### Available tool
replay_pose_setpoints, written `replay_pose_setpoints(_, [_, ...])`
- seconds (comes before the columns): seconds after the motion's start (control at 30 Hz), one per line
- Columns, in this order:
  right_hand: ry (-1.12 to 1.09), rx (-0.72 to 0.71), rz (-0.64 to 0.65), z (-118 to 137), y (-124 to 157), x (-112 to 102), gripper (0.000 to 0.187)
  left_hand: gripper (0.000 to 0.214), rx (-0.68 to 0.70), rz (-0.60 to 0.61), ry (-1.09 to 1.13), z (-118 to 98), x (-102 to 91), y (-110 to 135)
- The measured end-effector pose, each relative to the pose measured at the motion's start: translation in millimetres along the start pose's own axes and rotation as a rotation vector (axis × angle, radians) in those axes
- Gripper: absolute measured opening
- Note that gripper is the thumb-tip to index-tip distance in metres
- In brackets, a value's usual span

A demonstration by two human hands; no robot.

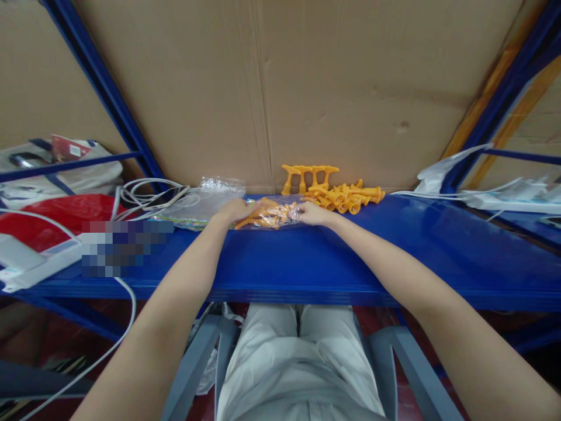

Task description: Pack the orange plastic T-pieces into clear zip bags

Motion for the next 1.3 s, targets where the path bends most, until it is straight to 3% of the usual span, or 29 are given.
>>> replay_pose_setpoints(0.1, [0.051,0.023,-0.065,-2,-1,-13,0.017,0.084,0.006,0.004,-0.028,0,1.3,-1])
replay_pose_setpoints(0.27, [0.249,0.21,-0.403,-19,12,-74,0.028,0.079,-0.029,-0.007,-0.032,2,1.2,-1])
replay_pose_setpoints(0.37, [0.4,0.294,-0.485,-30,23,-97,0.032,0.077,-0.08,-0.032,-0.007,6,0.0,0])
replay_pose_setpoints(0.47, [0.539,0.331,-0.402,-38,26,-93,0.029,0.079,-0.155,-0.053,0.018,14,-0.9,2])
replay_pose_setpoints(0.63, [0.652,0.28,-0.205,-39,23,-60,0.025,0.078,-0.223,-0.066,0.039,22,-2.3,6])
replay_pose_setpoints(0.87, [0.69,0.222,-0.265,-29,23,-45,0.028,0.079,-0.223,-0.051,0.032,22,-2.5,8])
replay_pose_setpoints(1.1, [0.589,0.267,-0.499,-27,28,-82,0.033,0.077,-0.225,-0.055,0.035,23,-2.8,7])
replay_pose_setpoints(1.3, [0.266,0.124,-0.659,-40,24,-109,0.038,0.08,-0.23,-0.04,0.054,22,-3.6,10])
Point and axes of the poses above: each hand's wrist, its own y-axis away from the middle knuckle, its own x-axis out of the palm, z = x × y, the point moved 10 cm from there along -y, towards the middle knuckle, and after that the axes turned 4 degrees about x, right-handed, at the moved point
